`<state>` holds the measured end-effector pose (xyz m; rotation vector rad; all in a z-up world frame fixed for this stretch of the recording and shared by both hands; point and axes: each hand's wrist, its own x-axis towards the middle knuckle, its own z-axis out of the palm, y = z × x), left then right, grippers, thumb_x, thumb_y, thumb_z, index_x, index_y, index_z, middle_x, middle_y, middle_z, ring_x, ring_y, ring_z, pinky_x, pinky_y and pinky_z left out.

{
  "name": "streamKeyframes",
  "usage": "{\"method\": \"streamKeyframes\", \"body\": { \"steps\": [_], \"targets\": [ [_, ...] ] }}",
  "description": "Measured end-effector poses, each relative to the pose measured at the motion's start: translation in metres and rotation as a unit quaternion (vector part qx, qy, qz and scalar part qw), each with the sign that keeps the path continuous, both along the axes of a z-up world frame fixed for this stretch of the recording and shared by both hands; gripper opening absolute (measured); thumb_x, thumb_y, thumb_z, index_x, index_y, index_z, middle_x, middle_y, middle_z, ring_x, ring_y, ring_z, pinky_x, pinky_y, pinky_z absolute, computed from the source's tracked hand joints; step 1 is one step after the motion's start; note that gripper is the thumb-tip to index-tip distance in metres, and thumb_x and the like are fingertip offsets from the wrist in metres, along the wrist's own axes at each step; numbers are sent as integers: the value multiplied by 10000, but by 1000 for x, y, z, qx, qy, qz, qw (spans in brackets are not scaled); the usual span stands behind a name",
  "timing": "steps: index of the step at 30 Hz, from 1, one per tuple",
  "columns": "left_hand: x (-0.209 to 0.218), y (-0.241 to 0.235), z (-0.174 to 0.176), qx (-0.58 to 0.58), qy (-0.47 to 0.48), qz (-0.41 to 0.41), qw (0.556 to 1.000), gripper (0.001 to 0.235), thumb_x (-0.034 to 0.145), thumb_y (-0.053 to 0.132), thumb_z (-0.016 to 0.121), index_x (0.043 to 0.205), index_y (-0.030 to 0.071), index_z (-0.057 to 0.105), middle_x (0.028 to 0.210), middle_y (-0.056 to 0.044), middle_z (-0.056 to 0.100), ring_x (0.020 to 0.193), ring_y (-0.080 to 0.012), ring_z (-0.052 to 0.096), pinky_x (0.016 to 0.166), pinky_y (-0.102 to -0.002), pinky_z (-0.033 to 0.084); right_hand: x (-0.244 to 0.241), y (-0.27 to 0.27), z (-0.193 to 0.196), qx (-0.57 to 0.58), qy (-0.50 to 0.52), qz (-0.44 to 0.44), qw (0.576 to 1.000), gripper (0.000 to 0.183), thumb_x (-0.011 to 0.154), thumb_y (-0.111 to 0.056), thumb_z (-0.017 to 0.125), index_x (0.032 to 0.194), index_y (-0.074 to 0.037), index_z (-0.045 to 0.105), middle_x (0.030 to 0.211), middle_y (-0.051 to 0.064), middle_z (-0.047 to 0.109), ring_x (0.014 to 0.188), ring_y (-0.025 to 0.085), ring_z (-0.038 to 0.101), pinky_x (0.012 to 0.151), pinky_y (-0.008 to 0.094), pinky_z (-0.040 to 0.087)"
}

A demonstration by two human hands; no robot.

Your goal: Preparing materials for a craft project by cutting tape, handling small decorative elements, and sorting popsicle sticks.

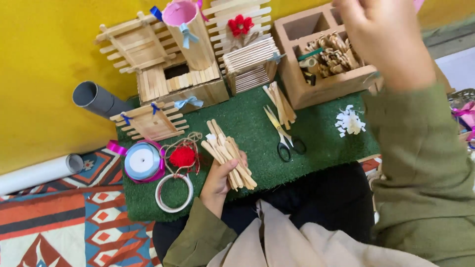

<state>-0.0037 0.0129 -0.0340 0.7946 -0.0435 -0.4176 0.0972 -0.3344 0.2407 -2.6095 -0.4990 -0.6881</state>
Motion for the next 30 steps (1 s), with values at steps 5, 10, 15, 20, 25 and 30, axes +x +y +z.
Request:
{"method": "streamKeyframes", "body": {
  "steps": [5,10,15,20,25,30],
  "targets": [
    [1,-5,6,2,-4,3,1000,444,839,96,705,1239,18,529,939,-163,649,811,-215,639,696,-289,536,95,-17,-48,-81,136,-12,987,476,1205,-270,499,1177,161,697,1038,323,719,747,461,688,686,532,561],
    [2,-6,9,1,-11,5,1000,424,834,118,706,1210,27,532,914,-152,635,806,-225,631,691,-310,538,160,-12,-106,-203,279,-85,935,856,1153,-657,211,1153,-28,791,1197,293,714,1027,487,700,967,604,502],
    [3,-5,8,-5,-6,9,1000,491,831,120,730,1262,25,517,919,-154,641,815,-229,636,703,-303,537,164,8,-105,-167,363,-188,897,1016,974,-904,210,1276,-98,750,1489,208,564,1468,444,355,1131,710,222],
    [2,-6,10,19,-3,18,1000,512,831,109,703,1291,16,498,909,-147,662,805,-223,664,690,-301,558,164,13,-100,-192,399,-161,882,866,968,-875,177,1236,-307,774,1443,39,635,1480,306,414,1264,579,55],
    [2,-6,13,6,-5,13,1000,498,835,108,707,1280,24,499,904,-144,654,802,-225,649,694,-303,548,153,24,-87,-137,406,-236,872,989,926,-909,347,1349,-85,694,1576,381,291,1277,609,516,1046,676,390],
    [3,-7,11,10,2,11,1000,488,824,107,731,1253,24,513,902,-139,657,785,-218,673,666,-299,572,158,5,-69,-158,385,-106,903,688,1011,-721,324,1364,-239,664,1380,80,596,1263,342,567,1088,574,417]
  ]
}}
